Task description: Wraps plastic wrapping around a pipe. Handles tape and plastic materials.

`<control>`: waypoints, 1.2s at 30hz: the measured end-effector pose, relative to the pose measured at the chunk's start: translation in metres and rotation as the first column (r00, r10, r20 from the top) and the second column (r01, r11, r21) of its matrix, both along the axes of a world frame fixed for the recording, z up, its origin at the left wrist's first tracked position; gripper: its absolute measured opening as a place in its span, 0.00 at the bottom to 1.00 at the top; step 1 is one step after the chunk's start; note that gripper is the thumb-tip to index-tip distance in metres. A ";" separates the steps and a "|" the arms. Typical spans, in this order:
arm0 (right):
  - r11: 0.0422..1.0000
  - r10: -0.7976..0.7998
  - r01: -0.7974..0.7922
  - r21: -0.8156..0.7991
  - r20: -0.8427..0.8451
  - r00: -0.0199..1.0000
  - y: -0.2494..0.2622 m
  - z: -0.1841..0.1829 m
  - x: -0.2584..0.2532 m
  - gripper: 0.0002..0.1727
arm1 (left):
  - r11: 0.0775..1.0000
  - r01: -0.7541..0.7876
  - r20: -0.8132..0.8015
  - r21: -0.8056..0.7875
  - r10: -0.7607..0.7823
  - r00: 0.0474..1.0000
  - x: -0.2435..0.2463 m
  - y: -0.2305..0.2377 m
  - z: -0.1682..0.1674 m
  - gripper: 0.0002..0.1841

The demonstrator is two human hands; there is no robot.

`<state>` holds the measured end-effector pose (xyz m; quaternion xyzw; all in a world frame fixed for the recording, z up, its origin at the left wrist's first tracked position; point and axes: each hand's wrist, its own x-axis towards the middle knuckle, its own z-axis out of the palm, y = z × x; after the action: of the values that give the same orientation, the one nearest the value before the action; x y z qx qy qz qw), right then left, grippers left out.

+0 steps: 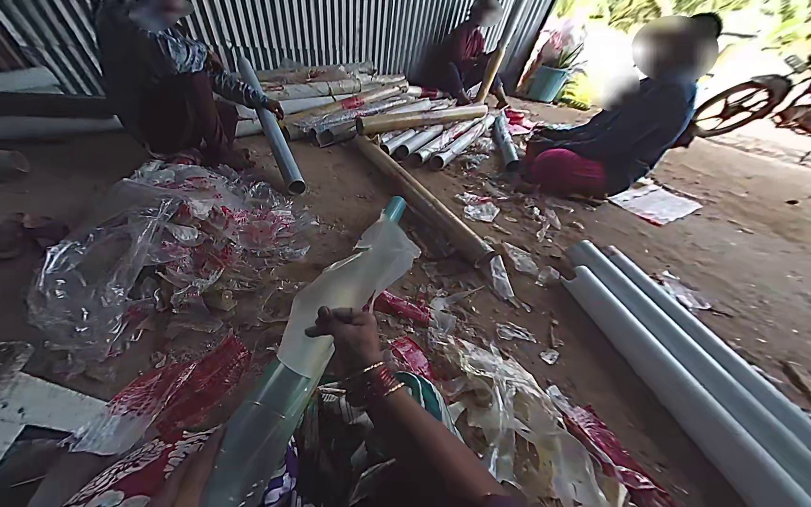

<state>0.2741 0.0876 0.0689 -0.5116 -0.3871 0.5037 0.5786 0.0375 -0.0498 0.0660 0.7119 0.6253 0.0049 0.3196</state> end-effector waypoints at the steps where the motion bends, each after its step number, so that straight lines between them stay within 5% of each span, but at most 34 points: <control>1: 0.999 -0.030 0.029 -0.043 -0.029 0.999 0.001 0.002 0.002 0.13 | 1.000 -0.015 0.013 0.014 0.015 1.000 -0.004 -0.001 -0.004 0.63; 6: 0.960 -0.129 0.096 -0.264 -0.108 0.986 0.016 -0.014 0.023 0.12 | 0.995 -0.083 0.001 -0.059 0.083 0.997 -0.010 0.001 -0.010 0.65; 13: 0.868 -0.188 0.112 -0.483 -0.112 0.976 0.043 -0.077 0.054 0.09 | 0.994 -0.025 -0.088 0.103 0.034 0.996 0.003 -0.010 -0.022 0.62; 19: 0.881 0.128 -0.082 -0.465 0.067 0.990 0.049 -0.071 0.082 0.13 | 0.998 -0.069 -0.045 -0.003 0.069 0.997 -0.004 -0.003 -0.020 0.64; 22: 0.895 0.244 -0.106 -0.432 0.278 0.929 0.031 -0.048 0.145 0.18 | 0.997 -0.059 -0.005 0.046 0.059 0.998 -0.004 -0.005 -0.027 0.65; 24: 0.886 0.264 0.060 -0.459 0.608 0.748 0.022 -0.048 0.191 0.29 | 0.994 -0.037 -0.014 0.105 0.039 0.999 -0.003 -0.007 -0.030 0.66; 26: 0.828 0.345 0.154 -0.540 0.706 0.619 0.014 -0.070 0.230 0.38 | 0.984 -0.002 -0.036 0.179 0.009 0.999 0.000 -0.011 -0.035 0.67; 31: 0.744 0.313 0.180 -0.644 0.573 0.757 -0.022 -0.151 0.236 0.20 | 0.959 0.058 -0.083 0.276 -0.037 0.996 0.005 -0.018 -0.040 0.65; 36: 0.741 0.483 0.239 -0.628 0.745 0.461 -0.038 -0.177 0.229 0.15 | 0.958 0.045 -0.104 0.284 -0.016 0.994 0.008 -0.019 -0.040 0.65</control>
<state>0.5033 0.0499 -0.1078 -0.8301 -0.4617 0.3110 0.0329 0.0453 -0.0684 0.0264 0.7595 0.6222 0.0542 0.1817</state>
